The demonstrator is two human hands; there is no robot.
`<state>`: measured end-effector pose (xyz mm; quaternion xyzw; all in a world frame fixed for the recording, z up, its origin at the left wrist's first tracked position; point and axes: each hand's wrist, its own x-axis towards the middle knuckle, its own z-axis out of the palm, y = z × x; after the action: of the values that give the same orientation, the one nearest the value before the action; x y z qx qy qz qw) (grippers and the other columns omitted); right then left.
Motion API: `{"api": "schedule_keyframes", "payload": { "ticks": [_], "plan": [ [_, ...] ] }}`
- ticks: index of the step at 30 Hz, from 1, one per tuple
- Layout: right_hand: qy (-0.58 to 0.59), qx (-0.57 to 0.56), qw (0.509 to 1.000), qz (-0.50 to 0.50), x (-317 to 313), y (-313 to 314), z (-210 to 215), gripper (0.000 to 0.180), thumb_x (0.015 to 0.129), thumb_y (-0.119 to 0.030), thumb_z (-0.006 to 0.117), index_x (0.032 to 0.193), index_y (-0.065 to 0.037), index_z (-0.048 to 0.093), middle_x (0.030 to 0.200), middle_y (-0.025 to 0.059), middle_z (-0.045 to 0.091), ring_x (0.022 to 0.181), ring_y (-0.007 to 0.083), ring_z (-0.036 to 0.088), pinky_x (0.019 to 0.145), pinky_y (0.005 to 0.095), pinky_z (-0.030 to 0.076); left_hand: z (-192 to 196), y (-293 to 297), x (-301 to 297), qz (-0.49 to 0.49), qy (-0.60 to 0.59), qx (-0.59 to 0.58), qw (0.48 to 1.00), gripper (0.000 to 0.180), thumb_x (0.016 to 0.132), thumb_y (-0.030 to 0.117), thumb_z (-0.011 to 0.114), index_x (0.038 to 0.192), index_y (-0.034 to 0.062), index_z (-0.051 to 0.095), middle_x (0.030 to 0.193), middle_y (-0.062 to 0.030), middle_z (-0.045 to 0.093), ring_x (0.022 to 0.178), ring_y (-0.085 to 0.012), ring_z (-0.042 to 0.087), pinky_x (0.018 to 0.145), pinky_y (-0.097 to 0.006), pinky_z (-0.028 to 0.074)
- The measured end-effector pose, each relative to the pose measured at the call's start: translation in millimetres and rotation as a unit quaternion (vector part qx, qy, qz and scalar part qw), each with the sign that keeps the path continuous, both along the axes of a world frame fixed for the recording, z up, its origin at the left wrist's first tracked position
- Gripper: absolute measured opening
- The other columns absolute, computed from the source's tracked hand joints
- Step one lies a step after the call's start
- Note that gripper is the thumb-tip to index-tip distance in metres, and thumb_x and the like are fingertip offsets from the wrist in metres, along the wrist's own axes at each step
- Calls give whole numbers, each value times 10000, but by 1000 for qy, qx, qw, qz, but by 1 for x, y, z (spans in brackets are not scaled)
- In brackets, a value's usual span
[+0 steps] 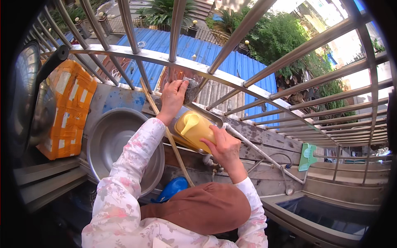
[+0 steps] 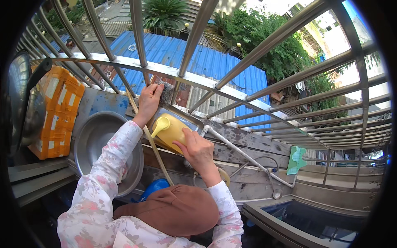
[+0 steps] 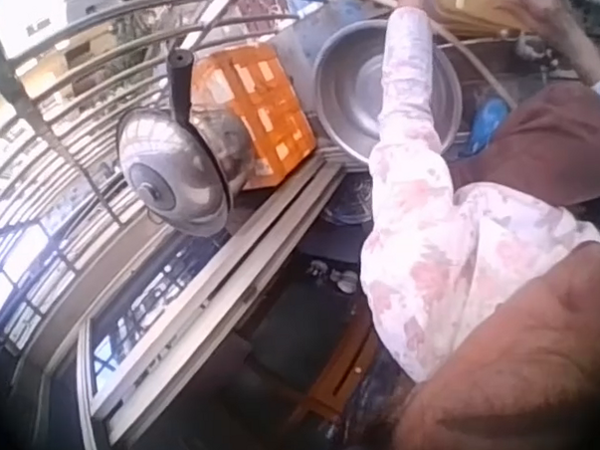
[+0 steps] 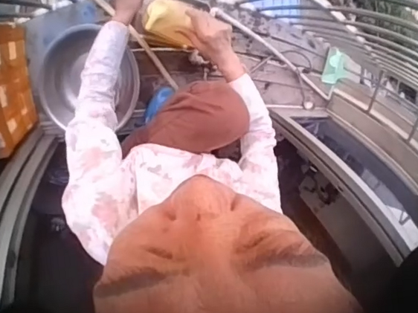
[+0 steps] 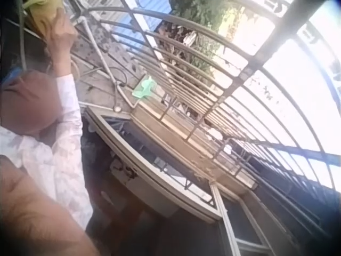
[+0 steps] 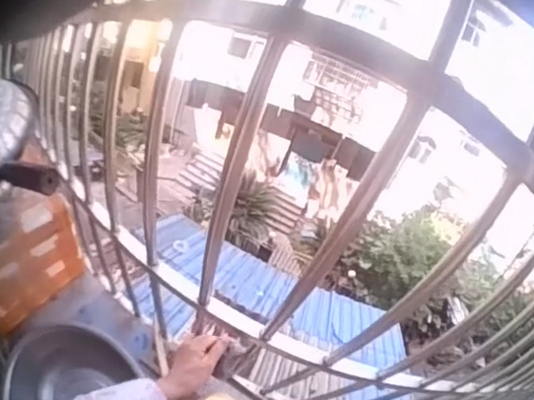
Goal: Cleaning the metal security bars of a balcony using a scrub pad and cloth.
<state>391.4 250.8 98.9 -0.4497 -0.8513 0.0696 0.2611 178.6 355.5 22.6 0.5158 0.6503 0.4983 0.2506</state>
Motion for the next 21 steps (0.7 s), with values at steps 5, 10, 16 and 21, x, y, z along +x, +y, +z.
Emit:
{"api": "schedule_keyframes", "payload": {
  "ticks": [5,10,16,21],
  "plan": [
    [1,0,1000,-3,2,0,-1,463,765,-278,804,1109,-36,611,780,98,640,635,256,637,536,339,483,11,-3,13,-30,78,234,969,175,919,141,622,1021,2,651,1051,-118,621,894,-309,574,801,-395,455],
    [-5,22,1000,1,4,2,-4,460,784,-335,777,1108,-57,604,743,62,609,591,221,634,504,317,480,36,-42,-5,-100,-89,172,976,131,975,129,555,985,0,577,882,-87,578,812,-197,546,751,-295,437],
    [-3,2,1000,2,1,2,1,447,770,-286,800,1100,-48,614,777,91,642,634,256,637,539,344,485,42,-83,-68,31,-224,87,970,206,1039,208,484,945,38,551,776,60,469,735,-39,424,672,-205,388],
    [-15,40,999,7,4,3,-5,464,791,-345,773,1113,-60,598,739,65,620,595,228,629,494,324,469,39,-52,-59,80,-138,163,974,226,1037,217,478,1021,16,581,875,-27,545,803,-126,504,744,-258,423]
  ]
}}
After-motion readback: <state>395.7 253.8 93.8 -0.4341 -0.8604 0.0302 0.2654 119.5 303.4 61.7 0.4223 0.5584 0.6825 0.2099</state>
